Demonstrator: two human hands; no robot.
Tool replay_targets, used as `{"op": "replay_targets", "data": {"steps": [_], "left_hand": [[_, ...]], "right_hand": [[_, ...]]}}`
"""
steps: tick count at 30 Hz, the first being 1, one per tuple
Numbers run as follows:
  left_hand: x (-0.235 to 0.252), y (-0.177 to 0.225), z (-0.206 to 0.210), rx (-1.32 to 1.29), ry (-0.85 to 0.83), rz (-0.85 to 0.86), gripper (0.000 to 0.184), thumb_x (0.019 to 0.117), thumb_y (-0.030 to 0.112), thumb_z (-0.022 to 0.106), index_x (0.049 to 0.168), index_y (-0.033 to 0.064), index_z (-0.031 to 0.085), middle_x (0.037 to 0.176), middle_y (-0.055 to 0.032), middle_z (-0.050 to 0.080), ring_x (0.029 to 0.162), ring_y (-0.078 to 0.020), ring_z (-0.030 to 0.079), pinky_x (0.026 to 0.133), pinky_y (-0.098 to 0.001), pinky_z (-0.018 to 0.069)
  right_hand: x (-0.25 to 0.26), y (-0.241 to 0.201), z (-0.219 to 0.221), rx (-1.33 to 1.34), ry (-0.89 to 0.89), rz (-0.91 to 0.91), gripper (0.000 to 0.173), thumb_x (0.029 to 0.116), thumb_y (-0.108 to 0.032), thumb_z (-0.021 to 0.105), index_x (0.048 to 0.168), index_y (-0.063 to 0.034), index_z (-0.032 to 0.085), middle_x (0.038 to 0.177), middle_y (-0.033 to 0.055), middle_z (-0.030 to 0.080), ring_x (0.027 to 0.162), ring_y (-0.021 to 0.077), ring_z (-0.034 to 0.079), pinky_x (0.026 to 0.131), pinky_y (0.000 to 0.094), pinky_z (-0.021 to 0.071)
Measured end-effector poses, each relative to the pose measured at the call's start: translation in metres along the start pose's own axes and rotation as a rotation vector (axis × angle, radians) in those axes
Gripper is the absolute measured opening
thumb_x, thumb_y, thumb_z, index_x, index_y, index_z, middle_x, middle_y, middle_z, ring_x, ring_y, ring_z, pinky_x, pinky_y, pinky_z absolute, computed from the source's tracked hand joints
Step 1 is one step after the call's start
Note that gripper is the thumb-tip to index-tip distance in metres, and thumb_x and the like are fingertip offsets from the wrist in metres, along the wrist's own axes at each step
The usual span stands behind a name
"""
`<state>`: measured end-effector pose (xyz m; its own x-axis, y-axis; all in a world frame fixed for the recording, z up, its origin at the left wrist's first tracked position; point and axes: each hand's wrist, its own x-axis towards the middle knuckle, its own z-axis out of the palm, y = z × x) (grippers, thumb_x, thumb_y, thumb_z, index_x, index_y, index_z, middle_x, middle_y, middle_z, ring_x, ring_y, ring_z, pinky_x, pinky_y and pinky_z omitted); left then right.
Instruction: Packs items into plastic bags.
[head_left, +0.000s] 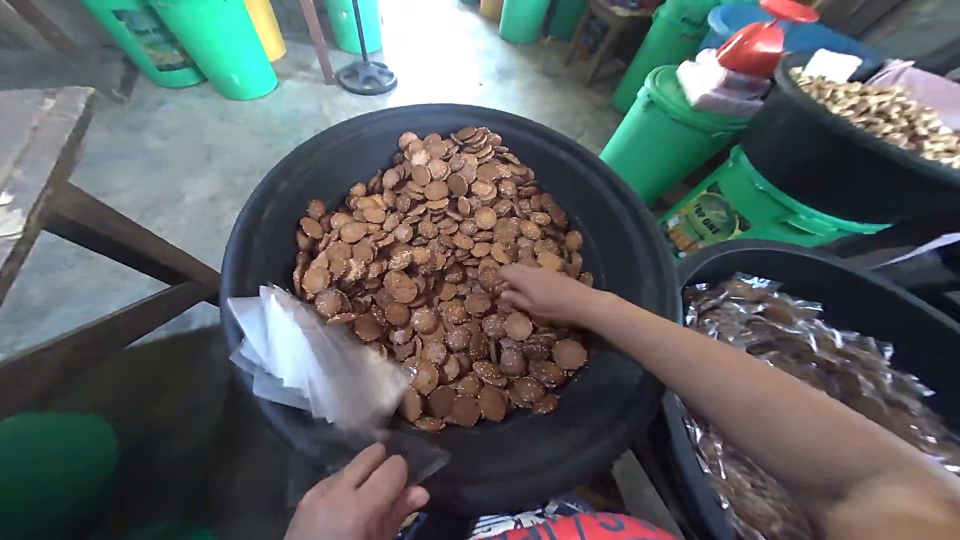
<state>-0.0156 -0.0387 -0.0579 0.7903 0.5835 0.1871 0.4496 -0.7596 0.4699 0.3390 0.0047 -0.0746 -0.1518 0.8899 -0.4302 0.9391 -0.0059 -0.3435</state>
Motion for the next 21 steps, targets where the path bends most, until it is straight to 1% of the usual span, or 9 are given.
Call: {"op": "replay_targets", "data": {"steps": [3, 5, 7, 9, 11, 13, 16, 19, 21], "left_hand": [[-0.001, -0.001, 0.0, -0.257, 0.004, -0.096, 0.048, 0.1073, 0.027, 0.043, 0.076, -0.0036, 0.063, 0.073, -0.0154, 0.063, 0.064, -0.0223, 0.064, 0.057, -0.0349, 0.0532], [0.007, -0.001, -0.002, -0.429, 0.042, -0.15, 0.046, 0.1085, 0.022, 0.038, 0.083, -0.005, 0.063, 0.078, -0.013, 0.063, 0.073, -0.0149, 0.062, 0.07, -0.0286, 0.0535], [0.023, -0.001, -0.002, -0.447, 0.172, -0.152, 0.033, 0.1027, 0.017, 0.044, 0.089, -0.0031, 0.067, 0.085, -0.0097, 0.067, 0.072, -0.0082, 0.066, 0.067, -0.024, 0.0577], [0.051, -0.001, -0.007, -0.346, 0.344, -0.103, 0.026, 0.0987, 0.017, 0.051, 0.088, -0.0003, 0.067, 0.081, -0.006, 0.066, 0.067, -0.0031, 0.062, 0.06, -0.0175, 0.0534], [0.083, 0.005, -0.015, -0.18, 0.499, -0.031, 0.021, 0.0953, 0.011, 0.058, 0.078, -0.0008, 0.06, 0.072, -0.0088, 0.06, 0.061, -0.0089, 0.057, 0.056, -0.0195, 0.0478], [0.111, 0.011, -0.018, -0.043, 0.538, 0.041, 0.014, 0.0961, 0.007, 0.06, 0.088, -0.0031, 0.064, 0.081, -0.0136, 0.066, 0.071, -0.0179, 0.064, 0.065, -0.0275, 0.0538], [0.152, 0.019, -0.013, 0.033, 0.259, 0.034, 0.027, 0.0987, 0.001, 0.058, 0.124, 0.0026, 0.069, 0.123, -0.0193, 0.068, 0.11, -0.034, 0.069, 0.091, -0.047, 0.0568], [0.196, 0.011, 0.0, 0.15, -0.131, -0.064, 0.025, 0.1024, 0.007, 0.055, 0.123, 0.0029, 0.069, 0.127, -0.017, 0.067, 0.121, -0.0348, 0.063, 0.102, -0.0495, 0.0492], [0.218, 0.009, 0.007, 0.081, -0.302, -0.187, 0.031, 0.1052, 0.023, 0.054, 0.123, 0.003, 0.069, 0.126, -0.0166, 0.068, 0.122, -0.0343, 0.061, 0.105, -0.0522, 0.0459]], "right_hand": [[-0.014, -0.003, -0.003, 0.033, -0.1, -0.076, 0.036, 0.1063, -0.015, 0.051, 0.132, 0.0092, 0.057, 0.128, 0.0314, 0.06, 0.123, 0.0465, 0.057, 0.105, 0.0622, 0.042], [-0.021, -0.015, 0.011, -0.079, -0.212, -0.096, 0.038, 0.1047, -0.011, 0.052, 0.138, 0.0072, 0.053, 0.137, 0.0313, 0.056, 0.132, 0.0477, 0.052, 0.109, 0.0622, 0.0402], [-0.027, -0.03, 0.02, -0.163, -0.22, -0.048, 0.037, 0.1052, -0.008, 0.049, 0.14, 0.0062, 0.05, 0.139, 0.0313, 0.054, 0.133, 0.0479, 0.052, 0.107, 0.0617, 0.0434], [-0.031, -0.041, 0.017, -0.162, -0.148, 0.023, 0.035, 0.1065, -0.007, 0.045, 0.138, 0.0072, 0.048, 0.133, 0.0325, 0.056, 0.125, 0.0495, 0.058, 0.1, 0.0622, 0.0478], [-0.032, -0.041, 0.012, -0.123, -0.039, 0.1, 0.036, 0.1084, -0.01, 0.042, 0.139, 0.008, 0.046, 0.131, 0.0333, 0.057, 0.121, 0.0498, 0.06, 0.099, 0.0608, 0.0484], [-0.029, -0.029, 0.012, -0.118, 0.018, 0.152, 0.037, 0.1084, -0.006, 0.042, 0.143, 0.0075, 0.045, 0.138, 0.0325, 0.054, 0.128, 0.0487, 0.055, 0.106, 0.0591, 0.0451], [-0.034, -0.009, 0.014, 0.172, 0.245, 0.133, 0.037, 0.1063, -0.003, 0.044, 0.141, 0.0073, 0.053, 0.139, 0.0296, 0.057, 0.132, 0.0415, 0.056, 0.112, 0.0527, 0.0431], [-0.043, -0.014, -0.002, 1.082, 0.607, 0.13, 0.031, 0.1053, 0.0, 0.046, 0.135, 0.0053, 0.053, 0.125, 0.0167, 0.062, 0.104, 0.019, 0.068, 0.093, 0.0329, 0.0569], [-0.051, -0.028, -0.012, 1.266, 0.711, 0.029, 0.035, 0.1005, 0.007, 0.047, 0.134, 0.0016, 0.053, 0.12, 0.0113, 0.065, 0.098, 0.0149, 0.069, 0.088, 0.0305, 0.0582]]}}
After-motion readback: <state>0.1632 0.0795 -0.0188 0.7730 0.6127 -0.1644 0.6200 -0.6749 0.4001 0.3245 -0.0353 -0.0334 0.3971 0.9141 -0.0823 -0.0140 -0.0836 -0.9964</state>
